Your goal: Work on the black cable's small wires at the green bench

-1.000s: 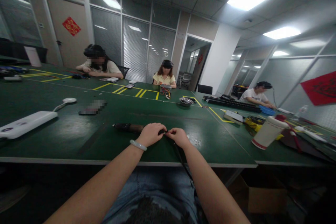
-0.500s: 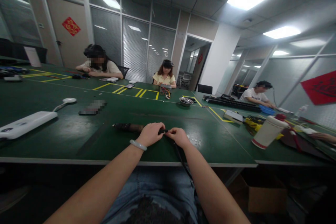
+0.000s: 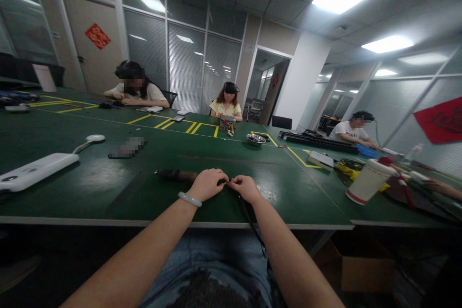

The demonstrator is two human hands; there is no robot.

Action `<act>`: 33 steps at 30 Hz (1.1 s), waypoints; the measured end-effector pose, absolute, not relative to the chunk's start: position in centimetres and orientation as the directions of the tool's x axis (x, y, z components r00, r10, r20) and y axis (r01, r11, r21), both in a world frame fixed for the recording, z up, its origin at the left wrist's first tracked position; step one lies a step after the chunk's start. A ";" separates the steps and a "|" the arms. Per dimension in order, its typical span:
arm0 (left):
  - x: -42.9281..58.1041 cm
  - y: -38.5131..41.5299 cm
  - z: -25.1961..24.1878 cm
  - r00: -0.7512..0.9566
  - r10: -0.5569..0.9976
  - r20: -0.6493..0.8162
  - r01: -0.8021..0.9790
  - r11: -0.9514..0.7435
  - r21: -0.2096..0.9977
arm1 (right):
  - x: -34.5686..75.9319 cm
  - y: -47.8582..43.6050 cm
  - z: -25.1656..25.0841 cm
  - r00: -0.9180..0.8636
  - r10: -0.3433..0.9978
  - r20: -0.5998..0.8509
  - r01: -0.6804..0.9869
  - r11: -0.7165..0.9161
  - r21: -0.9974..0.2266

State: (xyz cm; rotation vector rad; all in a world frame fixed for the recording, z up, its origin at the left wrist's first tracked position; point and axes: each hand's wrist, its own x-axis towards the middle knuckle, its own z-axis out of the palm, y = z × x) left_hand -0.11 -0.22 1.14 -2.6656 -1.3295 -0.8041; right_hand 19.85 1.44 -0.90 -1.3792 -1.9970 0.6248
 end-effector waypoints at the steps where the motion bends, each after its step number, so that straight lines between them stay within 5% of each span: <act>1: -0.1 -0.2 1.2 0.496 0.729 0.472 0.758 -0.629 0.175 | 19.8 1.5 -0.9 -0.259 0.938 0.232 0.647 0.347 -0.679; 33: 0.0 -0.3 1.2 0.494 0.736 0.463 0.761 -0.623 0.178 | 19.9 1.7 -1.3 -0.255 0.938 0.234 0.633 0.345 -0.693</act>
